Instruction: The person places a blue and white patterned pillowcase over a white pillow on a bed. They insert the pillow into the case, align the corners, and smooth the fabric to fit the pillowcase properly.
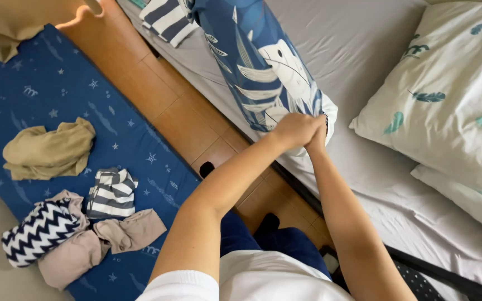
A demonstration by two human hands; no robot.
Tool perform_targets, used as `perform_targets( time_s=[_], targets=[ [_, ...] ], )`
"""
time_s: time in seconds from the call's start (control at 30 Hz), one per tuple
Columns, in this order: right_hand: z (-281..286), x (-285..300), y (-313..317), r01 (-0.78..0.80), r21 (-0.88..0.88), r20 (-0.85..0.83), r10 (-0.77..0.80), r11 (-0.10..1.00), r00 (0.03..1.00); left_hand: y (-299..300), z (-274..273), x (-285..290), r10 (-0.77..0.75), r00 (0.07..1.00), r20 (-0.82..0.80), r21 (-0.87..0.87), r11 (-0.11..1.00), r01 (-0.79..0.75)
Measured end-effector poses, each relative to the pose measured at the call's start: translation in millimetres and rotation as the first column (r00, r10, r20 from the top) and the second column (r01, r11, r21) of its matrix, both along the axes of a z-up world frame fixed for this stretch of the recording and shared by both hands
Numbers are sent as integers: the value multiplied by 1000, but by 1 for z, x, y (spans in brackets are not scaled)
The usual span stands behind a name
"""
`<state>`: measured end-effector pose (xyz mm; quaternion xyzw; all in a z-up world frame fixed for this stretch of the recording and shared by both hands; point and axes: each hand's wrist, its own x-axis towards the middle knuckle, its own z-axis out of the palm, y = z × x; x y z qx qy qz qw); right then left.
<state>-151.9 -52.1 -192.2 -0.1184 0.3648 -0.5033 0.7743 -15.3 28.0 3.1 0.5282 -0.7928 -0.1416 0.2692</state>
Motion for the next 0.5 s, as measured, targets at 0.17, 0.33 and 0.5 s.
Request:
perform_targets(
  time_s=[0.17, 0.33, 0.5],
  targets=[
    [61, 8, 25, -161, -389, -311, 36, 907, 950, -14, -17, 6, 144, 986, -80, -25, 989, -147],
    [140, 32, 44, -449, -386, -796, -44, 806, 604, -3, -1, 35, 326, 924, -200, -109, 930, -352],
    [160, 36, 49, -299, -602, -717, -336, 741, 611, 23, -21, 54, 438, 808, -394, -199, 818, -540]
  ],
)
